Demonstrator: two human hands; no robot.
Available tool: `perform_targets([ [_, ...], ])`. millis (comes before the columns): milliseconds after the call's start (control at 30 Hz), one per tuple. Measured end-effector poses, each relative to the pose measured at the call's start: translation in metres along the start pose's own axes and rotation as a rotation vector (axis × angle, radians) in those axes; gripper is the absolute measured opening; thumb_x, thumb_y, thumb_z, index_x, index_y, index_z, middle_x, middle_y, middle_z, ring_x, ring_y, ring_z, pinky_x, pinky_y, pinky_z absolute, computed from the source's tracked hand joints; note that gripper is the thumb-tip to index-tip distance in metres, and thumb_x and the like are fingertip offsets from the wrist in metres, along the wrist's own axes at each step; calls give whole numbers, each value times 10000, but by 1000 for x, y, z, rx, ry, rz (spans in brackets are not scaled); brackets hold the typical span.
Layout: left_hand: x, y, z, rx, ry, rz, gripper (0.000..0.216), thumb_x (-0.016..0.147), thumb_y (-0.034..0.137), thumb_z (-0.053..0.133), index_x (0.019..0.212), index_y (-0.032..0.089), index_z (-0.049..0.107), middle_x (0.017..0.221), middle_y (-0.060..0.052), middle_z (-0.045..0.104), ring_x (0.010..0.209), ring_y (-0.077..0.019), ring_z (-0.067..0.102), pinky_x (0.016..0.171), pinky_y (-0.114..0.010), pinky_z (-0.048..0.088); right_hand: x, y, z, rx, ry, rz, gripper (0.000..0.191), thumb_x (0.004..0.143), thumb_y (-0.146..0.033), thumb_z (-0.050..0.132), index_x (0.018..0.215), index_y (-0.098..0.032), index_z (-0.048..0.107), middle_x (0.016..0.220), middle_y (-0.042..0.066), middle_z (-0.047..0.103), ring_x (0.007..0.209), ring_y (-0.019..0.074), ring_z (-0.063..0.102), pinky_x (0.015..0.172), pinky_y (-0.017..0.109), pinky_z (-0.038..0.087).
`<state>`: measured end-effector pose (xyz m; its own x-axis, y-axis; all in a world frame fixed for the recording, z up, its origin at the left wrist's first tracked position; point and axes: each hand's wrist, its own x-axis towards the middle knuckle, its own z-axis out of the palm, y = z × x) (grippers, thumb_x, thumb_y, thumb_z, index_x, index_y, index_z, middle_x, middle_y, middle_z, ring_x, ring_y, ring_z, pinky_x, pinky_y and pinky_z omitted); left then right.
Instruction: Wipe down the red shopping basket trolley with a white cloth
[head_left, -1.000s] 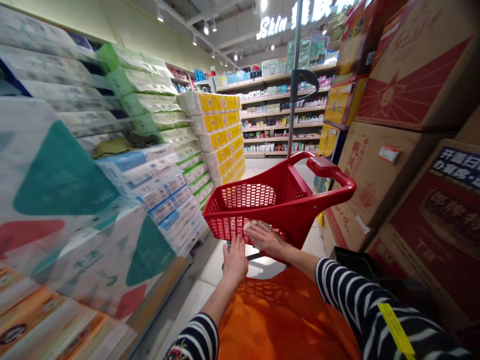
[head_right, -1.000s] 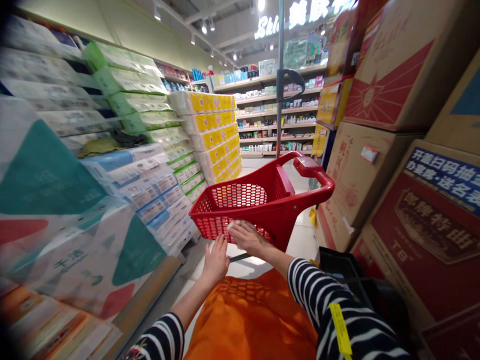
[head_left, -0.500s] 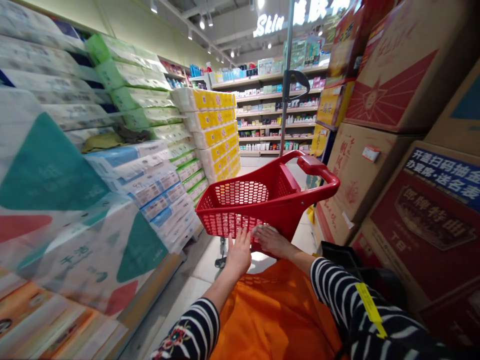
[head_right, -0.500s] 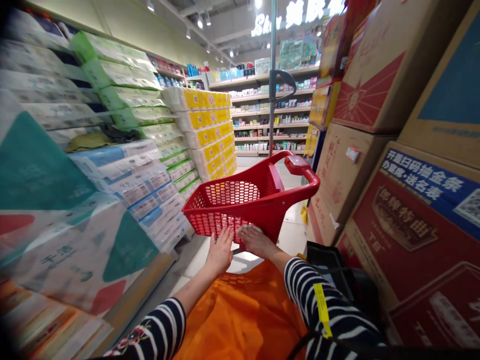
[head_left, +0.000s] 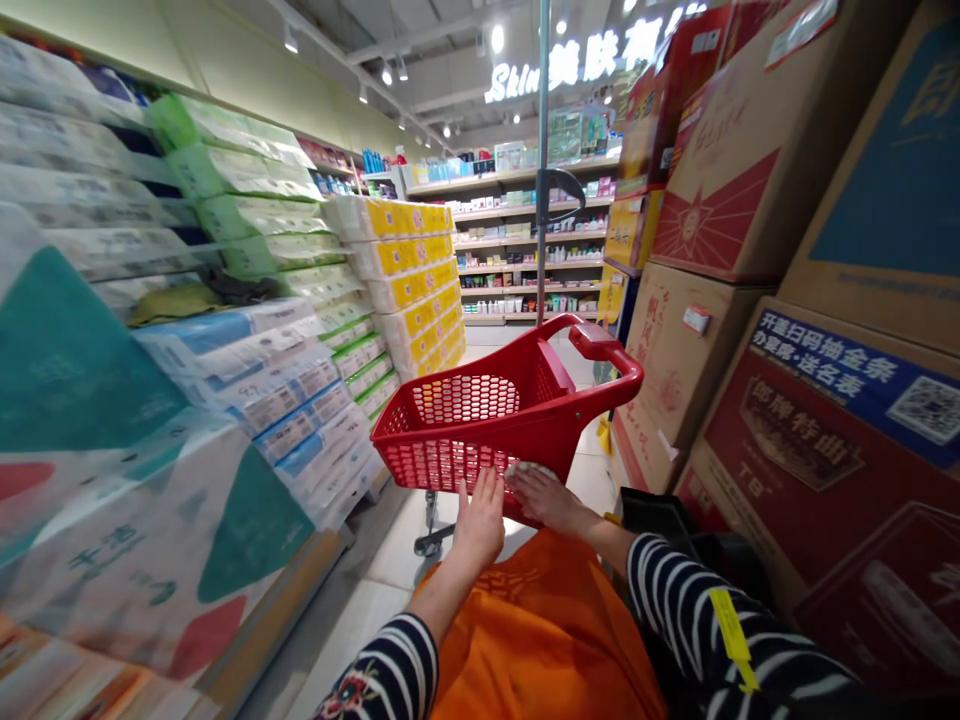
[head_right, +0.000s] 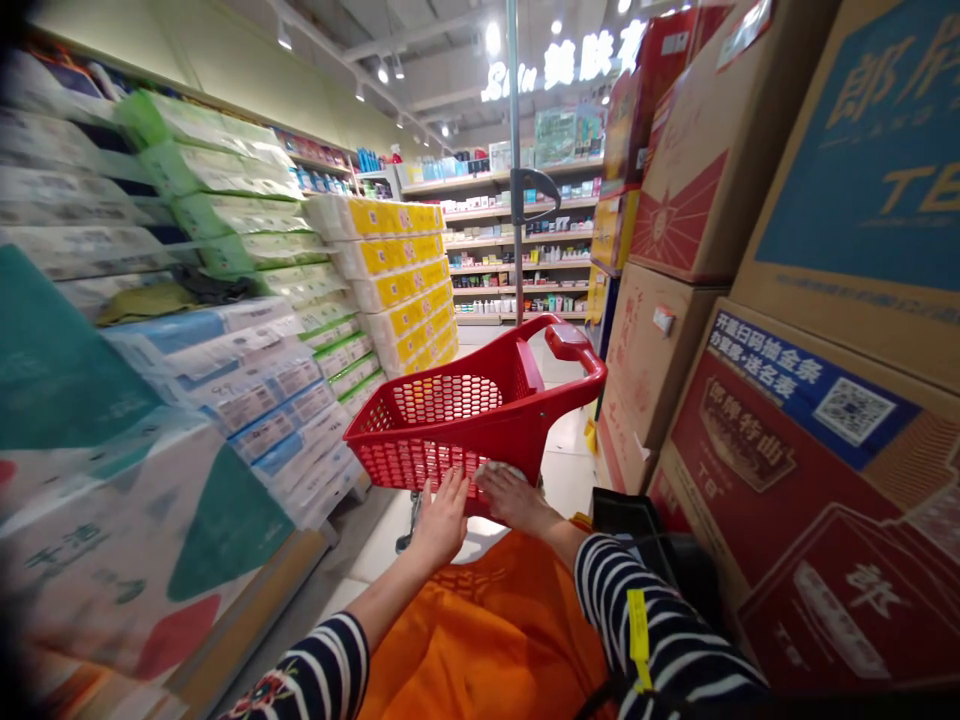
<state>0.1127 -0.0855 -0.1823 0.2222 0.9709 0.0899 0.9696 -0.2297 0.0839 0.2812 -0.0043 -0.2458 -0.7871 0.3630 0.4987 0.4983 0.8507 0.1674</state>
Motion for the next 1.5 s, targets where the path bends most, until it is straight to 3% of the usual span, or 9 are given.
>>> perform_targets([
  [167,12,7,-5,-10,63,11,629,757,143,375,1379,125,286,1480,-103,201,1372,-236,131,1097,-526,74,14,32,-79,-93,269,202,436,899,-78,339,1302,-204,446,1351,69,450,1324,205,273,1099,468,208],
  [267,17,17,-6,-26,89,36,644,751,148,377,1386,116,267,1484,-104,185,1374,-238,119,1097,-531,62,13,47,-98,-146,295,245,442,893,-58,323,1295,-183,456,1363,84,431,1331,219,255,1096,490,204],
  [533,5,20,3,-15,5,88,612,763,171,378,1366,97,307,1474,-113,218,1370,-244,141,1101,-524,76,-28,10,-25,-70,-60,70,351,854,-160,488,1199,-158,551,1284,82,522,1225,225,433,1028,404,358],
  [800,13,-14,0,73,150,-66,664,752,151,419,1390,109,239,1486,-128,177,1372,-252,121,1089,-522,121,70,21,-67,-89,292,129,391,916,-131,367,1296,-169,451,1362,72,436,1334,195,246,1110,429,203],
  [900,9,-21,2,122,146,-92,664,751,183,430,1388,118,253,1484,-113,189,1370,-248,135,1092,-518,127,79,17,-47,-59,269,111,365,909,-132,391,1257,-179,492,1318,66,491,1302,188,320,1092,407,257],
  [1033,-2,-29,8,129,126,-85,656,754,206,417,1387,130,265,1482,-87,197,1364,-235,163,1094,-512,138,49,-8,0,-10,77,64,388,857,-155,498,1245,-145,498,1282,90,522,1235,213,418,1031,388,359],
  [1133,-6,-41,9,123,108,-122,668,747,200,410,1391,123,251,1485,-82,187,1363,-231,169,1091,-515,145,45,-20,13,24,6,18,441,826,-198,557,1255,-123,484,1252,110,544,1209,219,446,1016,372,378],
  [1333,-4,-72,-2,160,132,-287,711,724,199,426,1397,97,221,1493,-100,153,1370,-250,129,1085,-526,154,124,-15,-10,-26,232,-29,377,905,-143,402,1276,-170,465,1364,53,437,1316,202,287,1109,422,204],
  [1500,-13,-88,6,167,134,-299,698,730,200,413,1397,108,231,1491,-97,161,1372,-249,121,1089,-524,146,131,-25,27,9,124,-41,357,887,-163,437,1237,-151,507,1334,78,471,1261,222,380,1064,408,298],
])
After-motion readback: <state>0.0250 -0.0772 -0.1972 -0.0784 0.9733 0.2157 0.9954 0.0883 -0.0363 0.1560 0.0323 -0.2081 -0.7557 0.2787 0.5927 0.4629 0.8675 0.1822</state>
